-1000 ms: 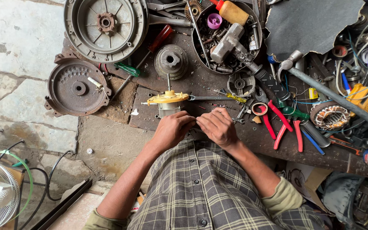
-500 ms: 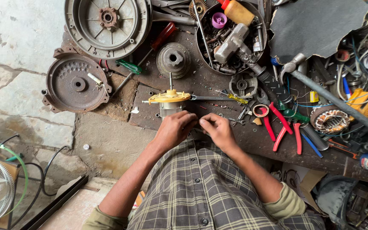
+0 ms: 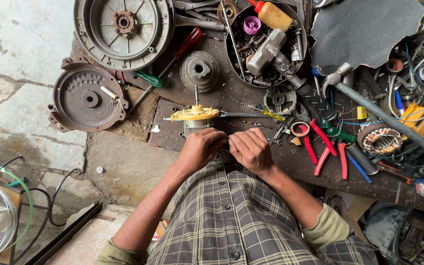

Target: The person works on a small yellow electrical motor component on a cluttered workbench. They use a screwdriver to adjust internal parts, then strip and twist wires. The person uses pliers to cut and a knife to strip insulation, finally wrapping the connection with blue electrical tape.

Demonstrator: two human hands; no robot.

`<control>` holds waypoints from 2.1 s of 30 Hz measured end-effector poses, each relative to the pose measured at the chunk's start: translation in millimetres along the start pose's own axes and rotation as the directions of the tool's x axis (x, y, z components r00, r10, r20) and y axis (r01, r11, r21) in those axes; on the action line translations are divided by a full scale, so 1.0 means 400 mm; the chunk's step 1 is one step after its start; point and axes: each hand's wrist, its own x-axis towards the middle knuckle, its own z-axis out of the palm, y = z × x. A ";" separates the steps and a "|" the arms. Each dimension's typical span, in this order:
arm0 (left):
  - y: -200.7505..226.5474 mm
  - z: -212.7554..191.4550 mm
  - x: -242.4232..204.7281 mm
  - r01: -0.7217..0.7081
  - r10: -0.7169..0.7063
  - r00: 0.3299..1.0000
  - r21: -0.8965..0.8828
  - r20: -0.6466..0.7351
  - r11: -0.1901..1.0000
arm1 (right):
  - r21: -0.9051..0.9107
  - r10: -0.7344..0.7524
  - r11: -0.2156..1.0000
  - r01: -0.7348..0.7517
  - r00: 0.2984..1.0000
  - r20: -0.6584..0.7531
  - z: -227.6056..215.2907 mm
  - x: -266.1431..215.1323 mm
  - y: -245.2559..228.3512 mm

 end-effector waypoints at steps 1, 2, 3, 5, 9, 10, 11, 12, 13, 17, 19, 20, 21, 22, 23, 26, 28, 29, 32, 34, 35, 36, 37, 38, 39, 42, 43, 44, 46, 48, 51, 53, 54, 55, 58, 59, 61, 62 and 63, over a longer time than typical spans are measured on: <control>-0.002 0.001 0.001 0.003 -0.003 1.000 0.005 0.015 1.000 | 0.022 0.017 1.000 -0.018 1.000 0.019 0.011 -0.011 0.011; -0.003 0.002 -0.001 0.007 -0.007 1.000 0.009 0.030 1.000 | 0.245 0.300 0.912 -0.329 0.943 0.146 0.025 -0.022 0.019; -0.003 0.004 -0.002 -0.012 0.012 1.000 0.002 0.026 1.000 | 0.466 0.534 0.635 -0.617 0.786 0.312 0.038 -0.032 0.027; -0.004 0.005 0.000 -0.054 0.054 0.998 -0.007 0.010 0.999 | 0.627 0.638 0.076 -0.775 0.521 0.567 0.060 -0.041 0.039; 0.000 0.005 0.004 -0.055 0.053 0.998 -0.039 -0.040 0.998 | 0.651 0.635 -0.056 -0.757 0.476 0.609 0.061 -0.033 0.025; 0.001 0.006 0.002 -0.039 0.037 0.999 -0.058 -0.031 0.998 | 0.653 0.651 0.026 -0.757 0.508 0.564 0.053 -0.029 0.016; 0.001 0.006 -0.002 -0.023 0.021 1.000 -0.076 -0.022 0.997 | 0.648 0.645 0.281 -0.708 0.639 0.419 0.043 -0.023 0.009; 0.001 0.007 -0.002 -0.027 0.025 0.999 -0.067 -0.035 0.997 | 0.572 0.585 0.554 -0.605 0.772 0.250 0.031 -0.015 0.006; 0.003 0.008 -0.003 -0.031 0.028 0.998 -0.059 -0.048 0.998 | 0.454 0.477 0.762 -0.461 0.875 0.088 0.016 -0.007 0.007; 0.002 0.006 0.000 -0.024 0.022 0.999 -0.035 -0.038 0.999 | 0.004 -0.069 0.998 0.069 0.997 -0.019 -0.006 0.022 0.019; 0.001 0.006 0.001 -0.054 0.052 0.998 -0.046 -0.042 0.998 | 0.014 -0.058 0.998 0.059 0.998 -0.012 0.002 0.023 0.021; 0.000 0.007 0.001 -0.067 0.064 0.997 -0.050 -0.047 0.996 | 0.135 0.081 0.987 -0.082 0.997 0.010 0.008 0.020 0.020; -0.002 0.007 0.002 -0.082 0.080 0.996 -0.045 -0.045 0.996 | 0.255 0.209 0.944 -0.212 0.977 0.039 0.016 0.017 0.021; -0.003 0.007 -0.002 -0.091 0.089 0.995 -0.038 -0.046 0.995 | 0.391 0.365 0.839 -0.379 0.924 0.112 0.023 0.011 0.016; -0.004 0.007 -0.007 -0.099 0.098 0.994 -0.031 -0.046 0.995 | 0.548 0.502 0.615 -0.568 0.817 0.283 0.030 0.008 0.015; -0.008 0.012 -0.005 -0.088 0.087 0.995 -0.023 -0.045 0.996 | 0.646 0.592 0.009 -0.763 0.525 0.611 0.025 0.007 0.020; -0.009 0.015 -0.005 -0.069 0.067 0.995 -0.026 -0.075 0.997 | 0.643 0.597 0.038 -0.765 0.533 0.599 0.010 0.013 0.016; -0.009 0.013 -0.010 -0.057 0.054 0.995 -0.026 -0.088 0.998 | 0.645 0.598 0.247 -0.723 0.637 0.486 0.003 0.017 0.007; -0.008 0.013 -0.006 -0.076 0.072 0.990 -0.029 -0.120 0.997 | 0.302 0.293 0.903 -0.305 0.952 0.083 -0.026 0.036 -0.008; -0.007 0.012 -0.003 -0.047 0.042 0.994 -0.039 -0.103 0.998 | 0.018 -0.028 0.999 0.029 1.000 -0.012 -0.032 0.052 -0.014; -0.007 0.010 -0.002 -0.031 0.027 0.995 -0.040 -0.095 0.999 | -0.001 -0.036 0.999 0.036 0.999 -0.023 -0.030 0.057 -0.015; -0.006 0.008 -0.004 -0.026 0.022 0.996 -0.053 -0.087 0.998 | -0.021 -0.039 0.999 0.038 0.999 -0.032 -0.027 0.057 -0.017; -0.004 0.008 -0.007 -0.022 0.016 0.997 -0.066 -0.078 0.998 | -0.040 -0.042 0.998 0.040 0.998 -0.040 -0.023 0.053 -0.018; -0.003 0.007 -0.005 -0.022 0.016 0.997 -0.078 -0.072 0.997 | -0.024 -0.029 0.999 0.028 0.999 -0.029 -0.019 0.049 -0.013; -0.003 0.006 -0.002 -0.043 0.038 0.997 -0.079 -0.069 0.996 | -0.008 -0.016 1.000 0.015 1.000 -0.017 -0.013 0.042 -0.009; -0.002 0.004 -0.006 -0.089 0.085 0.995 -0.069 -0.061 0.994 | 0.244 0.235 0.939 -0.243 0.970 0.064 0.012 0.011 0.001; -0.002 0.005 -0.008 -0.096 0.093 0.994 -0.059 -0.057 0.994 | 0.408 0.416 0.797 -0.446 0.894 0.166 0.020 -0.001 0.003; -0.003 0.005 -0.007 -0.106 0.104 0.993 -0.049 -0.052 0.993 | 0.557 0.540 0.554 -0.618 0.777 0.324 0.030 -0.007 0.007; -0.005 0.008 -0.008 -0.086 0.085 0.996 -0.019 -0.022 0.996 | 0.637 0.609 0.009 -0.771 0.510 0.608 0.038 -0.018 0.014; -0.006 0.009 -0.009 -0.074 0.074 0.997 -0.016 -0.022 0.997 | 0.634 0.590 -0.037 -0.772 0.496 0.637 0.037 -0.020 0.016; -0.004 0.015 -0.011 -0.078 0.075 0.995 -0.041 -0.062 0.996 | 0.598 0.578 0.388 -0.701 0.690 0.434 0.010 -0.014 0.015; -0.005 0.013 -0.006 -0.097 0.094 0.991 -0.024 -0.090 0.995 | 0.316 0.301 0.887 -0.336 0.941 0.154 -0.011 -0.002 0.016; -0.005 0.010 -0.004 -0.082 0.079 0.994 -0.032 -0.076 0.996 | 0.134 0.113 0.983 -0.122 0.991 0.078 -0.017 0.006 0.018; -0.006 0.007 -0.002 -0.067 0.065 0.996 -0.041 -0.061 0.997 | -0.048 -0.075 0.996 0.076 0.996 0.038 -0.020 0.012 0.018; -0.003 0.006 -0.004 -0.078 0.075 0.995 -0.061 -0.059 0.995 | -0.065 -0.080 0.994 0.083 0.996 0.046 -0.014 0.010 0.016; -0.002 0.004 -0.001 -0.094 0.089 0.994 -0.062 -0.070 0.994 | 0.020 0.010 1.000 -0.011 0.999 0.037 -0.006 0.009 0.015; 0.001 0.002 -0.003 -0.096 0.094 0.994 -0.052 -0.055 0.994 | 0.245 0.228 0.939 -0.241 0.970 0.078 0.014 0.003 0.014; 0.002 0.003 -0.005 -0.097 0.095 0.994 -0.049 -0.047 0.994 | 0.445 0.414 0.762 -0.470 0.883 0.222 0.023 -0.001 0.013; 0.004 0.003 -0.007 -0.093 0.092 0.995 -0.040 -0.041 0.995 | 0.592 0.560 0.444 -0.672 0.724 0.402 0.029 -0.004 0.013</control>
